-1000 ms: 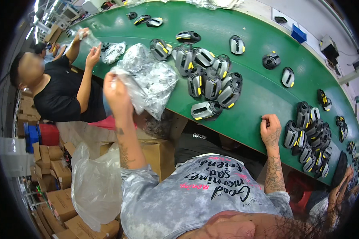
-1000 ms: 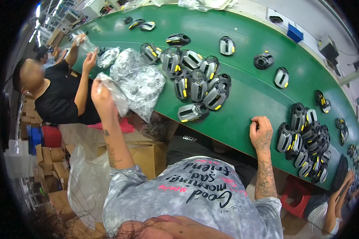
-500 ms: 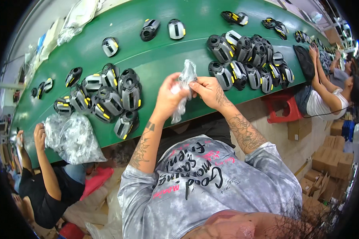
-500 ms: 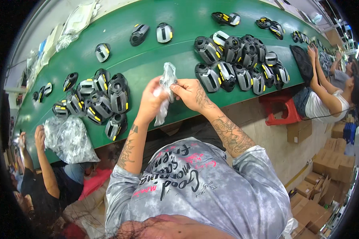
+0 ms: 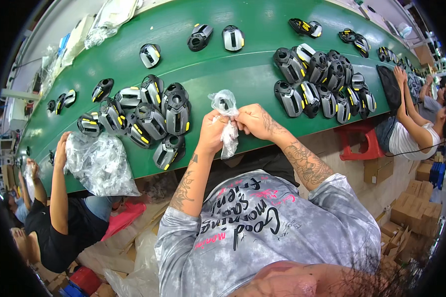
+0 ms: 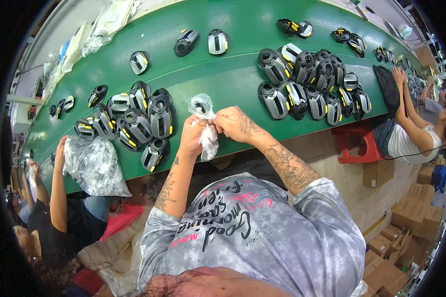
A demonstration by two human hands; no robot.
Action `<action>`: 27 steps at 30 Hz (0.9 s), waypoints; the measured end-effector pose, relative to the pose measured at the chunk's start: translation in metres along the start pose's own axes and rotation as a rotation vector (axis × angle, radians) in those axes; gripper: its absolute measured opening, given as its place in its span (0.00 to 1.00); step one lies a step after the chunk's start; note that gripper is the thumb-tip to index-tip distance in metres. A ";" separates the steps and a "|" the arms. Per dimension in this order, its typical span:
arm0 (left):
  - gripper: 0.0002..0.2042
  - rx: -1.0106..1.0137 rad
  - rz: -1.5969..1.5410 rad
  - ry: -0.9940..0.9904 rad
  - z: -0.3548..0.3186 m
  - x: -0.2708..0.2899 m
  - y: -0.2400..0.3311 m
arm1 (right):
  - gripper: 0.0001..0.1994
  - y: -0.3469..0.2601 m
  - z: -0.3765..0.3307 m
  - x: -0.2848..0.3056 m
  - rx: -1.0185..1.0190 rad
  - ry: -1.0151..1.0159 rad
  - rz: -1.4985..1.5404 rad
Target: The person takes small parts out of plastic bags, attaches them onto plastic casings by hand, and places the assembled casings on the workbench.
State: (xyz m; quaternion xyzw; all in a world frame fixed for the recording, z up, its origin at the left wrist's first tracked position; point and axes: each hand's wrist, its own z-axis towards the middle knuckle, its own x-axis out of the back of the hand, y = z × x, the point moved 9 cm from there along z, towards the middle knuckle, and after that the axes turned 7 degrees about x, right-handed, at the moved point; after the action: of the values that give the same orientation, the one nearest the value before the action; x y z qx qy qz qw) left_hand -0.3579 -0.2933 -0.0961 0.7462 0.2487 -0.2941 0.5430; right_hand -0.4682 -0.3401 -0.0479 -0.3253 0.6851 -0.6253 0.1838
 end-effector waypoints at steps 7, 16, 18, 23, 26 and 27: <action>0.14 -0.013 0.115 0.045 -0.001 -0.001 0.007 | 0.07 -0.040 -0.011 0.057 0.202 0.367 -0.186; 0.14 -0.165 0.434 0.127 -0.004 -0.026 0.013 | 0.13 -0.067 -0.011 0.055 0.095 0.278 -0.562; 0.12 -0.258 0.370 0.200 -0.005 -0.018 0.016 | 0.13 -0.069 -0.010 0.054 0.097 0.206 -0.576; 0.07 -0.112 0.439 0.094 0.000 -0.008 0.002 | 0.12 -0.071 -0.011 0.050 0.056 0.124 -0.483; 0.06 -0.087 0.333 0.078 -0.001 -0.009 0.005 | 0.10 -0.048 -0.014 0.070 0.026 0.231 -0.408; 0.06 -0.251 0.365 0.046 -0.001 -0.016 0.014 | 0.09 -0.039 -0.014 0.068 0.042 0.236 -0.391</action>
State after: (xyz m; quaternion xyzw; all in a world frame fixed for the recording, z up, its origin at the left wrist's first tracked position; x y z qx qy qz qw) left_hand -0.3588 -0.2968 -0.0754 0.7118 0.1563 -0.1405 0.6702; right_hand -0.5184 -0.3759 0.0026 -0.3726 0.6126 -0.6969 -0.0154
